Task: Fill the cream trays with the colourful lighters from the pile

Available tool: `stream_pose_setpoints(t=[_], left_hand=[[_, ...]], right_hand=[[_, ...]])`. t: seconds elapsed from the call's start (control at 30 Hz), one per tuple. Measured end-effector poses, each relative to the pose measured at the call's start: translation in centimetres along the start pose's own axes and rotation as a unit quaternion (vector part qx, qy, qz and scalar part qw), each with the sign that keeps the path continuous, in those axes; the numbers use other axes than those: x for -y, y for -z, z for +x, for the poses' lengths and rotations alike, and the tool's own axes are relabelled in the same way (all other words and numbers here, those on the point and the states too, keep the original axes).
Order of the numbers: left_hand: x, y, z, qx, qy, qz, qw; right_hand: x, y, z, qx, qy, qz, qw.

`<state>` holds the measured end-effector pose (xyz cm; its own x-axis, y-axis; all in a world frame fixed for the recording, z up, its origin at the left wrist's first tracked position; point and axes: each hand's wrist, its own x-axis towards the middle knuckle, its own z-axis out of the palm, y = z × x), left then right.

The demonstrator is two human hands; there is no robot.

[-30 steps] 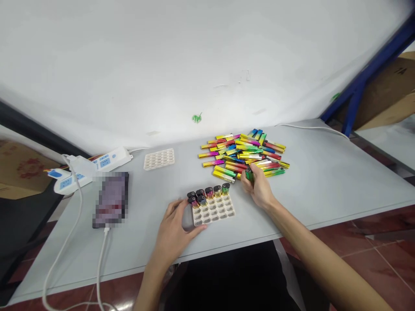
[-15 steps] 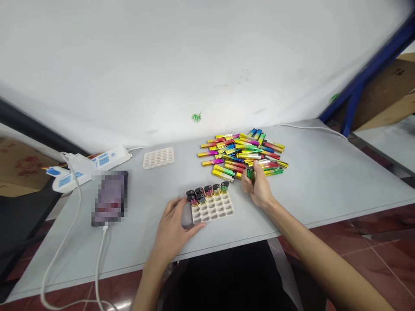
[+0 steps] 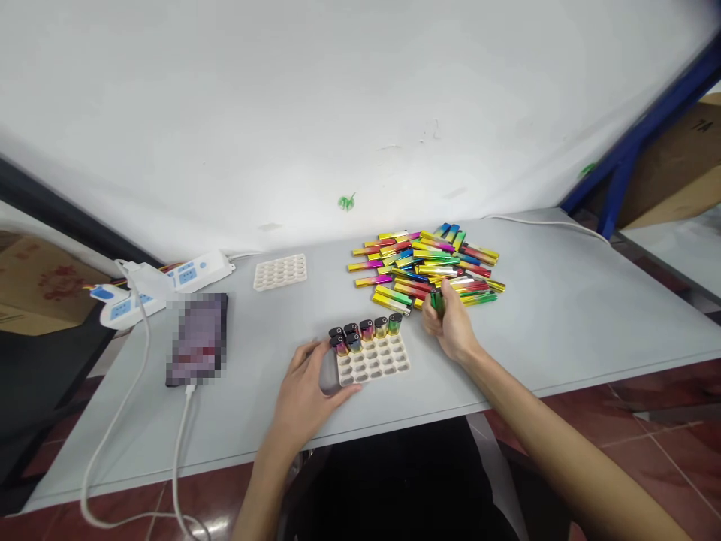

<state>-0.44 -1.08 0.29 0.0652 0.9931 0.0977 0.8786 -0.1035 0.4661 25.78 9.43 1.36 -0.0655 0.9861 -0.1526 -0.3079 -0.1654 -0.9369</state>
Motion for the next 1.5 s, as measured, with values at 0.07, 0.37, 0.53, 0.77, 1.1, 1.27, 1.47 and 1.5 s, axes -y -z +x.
stream_pose_setpoints(t=[0.07,0.37,0.53,0.77,1.1,1.27,1.47,1.5], left_hand=[[0.1,-0.1,0.0,0.000,-0.001,-0.001,1.000],[0.2,-0.2,0.0,0.008,-0.003,0.003,1.000],[0.1,-0.2,0.1,-0.002,-0.010,0.009,1.000],[0.1,-0.4,0.1,-0.009,-0.015,0.009,1.000],[0.1,-0.4,0.1,-0.026,-0.040,0.002,0.999],[0.1,-0.4,0.0,-0.022,-0.035,-0.002,0.999],[0.1,-0.4,0.0,-0.031,-0.038,-0.006,0.999],[0.1,-0.4,0.0,-0.031,-0.038,-0.006,0.999]], right_hand=[[-0.1,0.0,0.0,0.008,0.001,0.001,1.000],[-0.5,-0.1,-0.1,-0.002,0.053,-0.080,0.995],[-0.2,-0.9,-0.9,-0.021,0.105,-0.128,0.986],[1.3,-0.3,-3.7,-0.052,0.178,-0.296,0.937],[4.7,-3.7,-6.8,0.050,0.307,-0.441,0.842],[2.6,-4.7,-6.8,0.087,0.288,-0.523,0.797],[0.8,-5.3,-6.8,0.052,0.323,-0.622,0.711],[0.8,-5.3,-6.7,0.048,0.331,-0.633,0.698]])
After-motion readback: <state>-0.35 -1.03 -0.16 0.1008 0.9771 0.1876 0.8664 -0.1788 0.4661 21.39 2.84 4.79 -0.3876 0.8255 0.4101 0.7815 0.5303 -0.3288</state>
